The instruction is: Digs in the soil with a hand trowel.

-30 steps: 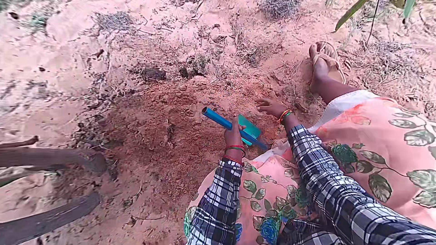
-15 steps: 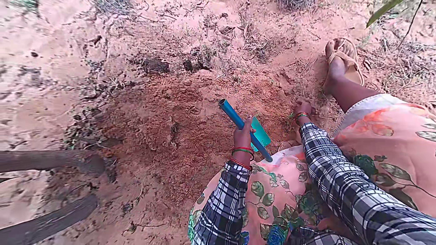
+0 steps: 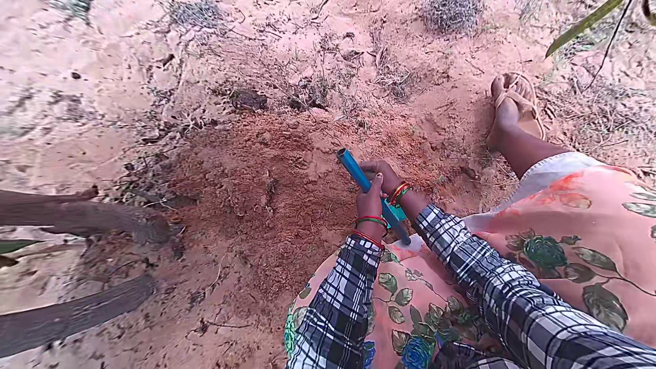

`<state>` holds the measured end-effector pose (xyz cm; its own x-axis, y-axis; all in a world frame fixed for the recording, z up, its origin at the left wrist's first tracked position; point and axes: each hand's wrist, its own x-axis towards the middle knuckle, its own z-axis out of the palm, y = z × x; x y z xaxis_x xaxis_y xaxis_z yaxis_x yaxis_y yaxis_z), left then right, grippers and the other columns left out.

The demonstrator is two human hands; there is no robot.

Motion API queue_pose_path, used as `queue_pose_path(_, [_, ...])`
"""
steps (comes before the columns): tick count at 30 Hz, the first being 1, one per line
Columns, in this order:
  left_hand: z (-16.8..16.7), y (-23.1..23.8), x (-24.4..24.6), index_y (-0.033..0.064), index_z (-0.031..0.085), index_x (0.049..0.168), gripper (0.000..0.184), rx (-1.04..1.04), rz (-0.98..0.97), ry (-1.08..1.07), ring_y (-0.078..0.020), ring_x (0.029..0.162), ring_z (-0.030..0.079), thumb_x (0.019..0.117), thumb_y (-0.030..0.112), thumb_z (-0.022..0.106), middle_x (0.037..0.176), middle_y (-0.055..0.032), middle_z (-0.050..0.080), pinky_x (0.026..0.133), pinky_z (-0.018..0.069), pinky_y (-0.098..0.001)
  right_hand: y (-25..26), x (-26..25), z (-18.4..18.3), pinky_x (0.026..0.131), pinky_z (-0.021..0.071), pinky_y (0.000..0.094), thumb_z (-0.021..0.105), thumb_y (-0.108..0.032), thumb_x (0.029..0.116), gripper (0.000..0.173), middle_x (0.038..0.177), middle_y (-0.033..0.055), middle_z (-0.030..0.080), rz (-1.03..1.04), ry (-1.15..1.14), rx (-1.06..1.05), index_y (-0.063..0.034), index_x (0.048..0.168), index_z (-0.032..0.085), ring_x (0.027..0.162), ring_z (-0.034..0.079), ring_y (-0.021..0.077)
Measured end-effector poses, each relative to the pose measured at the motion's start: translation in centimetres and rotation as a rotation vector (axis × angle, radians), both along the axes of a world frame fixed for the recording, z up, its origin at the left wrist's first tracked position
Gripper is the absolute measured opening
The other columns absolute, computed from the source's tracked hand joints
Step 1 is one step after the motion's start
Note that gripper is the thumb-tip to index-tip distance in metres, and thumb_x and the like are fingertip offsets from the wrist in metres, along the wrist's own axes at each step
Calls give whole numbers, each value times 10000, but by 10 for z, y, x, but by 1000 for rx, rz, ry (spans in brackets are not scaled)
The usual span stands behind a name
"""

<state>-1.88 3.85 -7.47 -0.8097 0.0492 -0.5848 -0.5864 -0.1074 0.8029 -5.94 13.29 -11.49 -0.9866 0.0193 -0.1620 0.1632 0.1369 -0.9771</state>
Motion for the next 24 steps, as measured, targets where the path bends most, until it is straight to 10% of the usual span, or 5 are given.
queue_pose_path(5, [1,-5,-1,74,627,1038,225,56,31,-27,-111,636,548,1007,293,667,736,3,527,647,505,-271,24,-21,21,811,581,318,595,52,992,231,1023,142,729,342,-254,269,36,1197,701,826,686,129])
queue_pose_path(9, [5,-1,-1,43,579,1113,263,66,-14,-54,-102,659,552,1013,273,655,769,-8,529,667,511,-257,101,-42,41,875,601,309,597,18,998,313,1204,125,713,-194,64,120,20,1306,652,985,717,123])
queue_pose_path(11, [3,0,-1,44,591,1119,288,67,-30,-52,-108,666,548,1012,303,657,777,-12,530,665,504,-268,146,-52,57,1109,480,380,556,-157,1054,604,1639,90,401,-456,347,54,-108,1617,341,1416,498,165])
queue_pose_path(14, [4,0,-2,48,592,1119,301,62,-44,-48,-107,675,545,1014,324,651,787,-9,528,671,501,-275,171,-42,82,1290,215,346,575,-339,1046,903,1750,129,-30,-667,426,234,-97,1670,-31,1608,132,185])
queue_pose_path(24, [24,-36,-28,165,462,911,339,206,246,-50,-79,494,451,1054,464,535,649,42,410,511,484,-256,39,63,28,1050,498,342,637,-213,1007,513,1413,123,616,401,-267,116,-24,1472,531,1230,614,150])
